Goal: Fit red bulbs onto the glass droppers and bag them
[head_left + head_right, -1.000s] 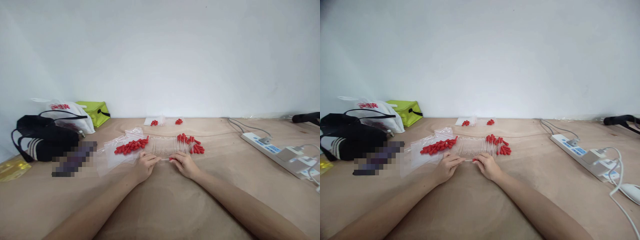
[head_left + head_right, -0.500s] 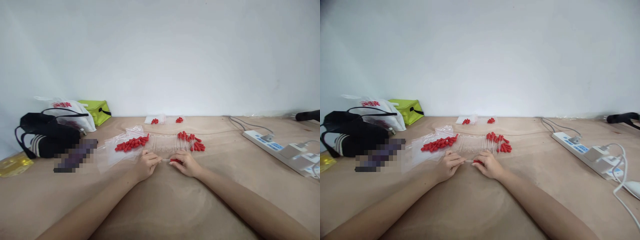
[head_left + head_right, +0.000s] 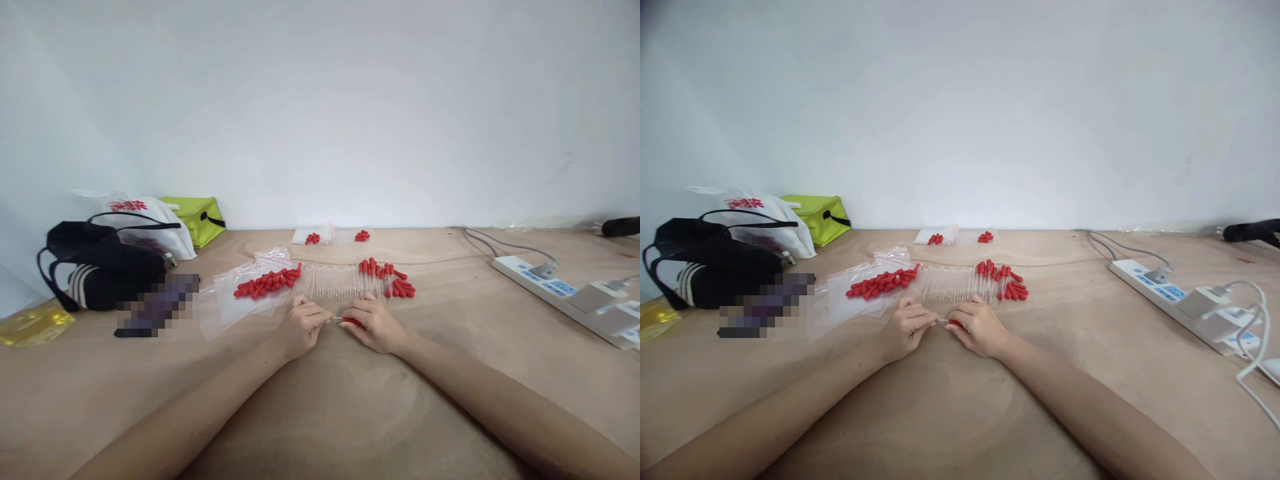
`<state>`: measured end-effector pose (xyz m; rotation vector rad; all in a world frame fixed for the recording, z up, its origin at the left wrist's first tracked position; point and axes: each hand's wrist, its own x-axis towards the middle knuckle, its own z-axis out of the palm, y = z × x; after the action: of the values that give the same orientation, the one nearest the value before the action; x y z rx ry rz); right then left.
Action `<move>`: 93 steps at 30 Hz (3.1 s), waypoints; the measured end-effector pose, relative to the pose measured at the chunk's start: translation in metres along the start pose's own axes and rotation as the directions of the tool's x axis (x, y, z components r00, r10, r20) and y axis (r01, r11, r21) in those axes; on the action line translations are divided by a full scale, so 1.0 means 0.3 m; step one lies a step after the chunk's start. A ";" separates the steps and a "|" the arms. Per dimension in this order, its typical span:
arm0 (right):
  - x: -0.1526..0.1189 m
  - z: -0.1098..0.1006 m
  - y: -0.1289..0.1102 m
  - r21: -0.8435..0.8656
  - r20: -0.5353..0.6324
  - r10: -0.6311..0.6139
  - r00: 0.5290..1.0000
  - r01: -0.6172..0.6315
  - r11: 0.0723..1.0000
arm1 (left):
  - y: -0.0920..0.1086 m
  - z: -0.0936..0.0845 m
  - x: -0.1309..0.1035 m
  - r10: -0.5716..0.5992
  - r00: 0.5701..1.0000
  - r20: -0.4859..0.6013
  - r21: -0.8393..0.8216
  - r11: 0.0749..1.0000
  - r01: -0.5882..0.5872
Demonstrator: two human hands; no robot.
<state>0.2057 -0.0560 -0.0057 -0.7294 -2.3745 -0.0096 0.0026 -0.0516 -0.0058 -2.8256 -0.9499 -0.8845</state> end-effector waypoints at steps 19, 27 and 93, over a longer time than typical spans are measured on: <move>0.045 -0.173 0.248 0.697 -0.109 0.732 0.672 -0.473 0.539 | 0.003 -0.030 0.031 -0.287 0.954 -0.086 0.102 0.950 0.295; 0.087 -0.103 0.403 0.312 -0.121 0.904 0.409 -0.849 0.426 | -0.051 0.026 0.092 -0.386 0.895 -0.225 0.273 0.857 0.438; -0.032 -0.015 0.038 -0.069 -0.114 0.265 0.958 -0.273 0.959 | -0.035 -0.039 -0.004 -0.191 0.978 -0.084 0.015 0.981 0.192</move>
<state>0.2201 -0.0520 -0.0097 -1.0629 -2.1700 -0.0313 -0.0100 -0.0462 0.0018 -2.6893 -1.2282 -0.9927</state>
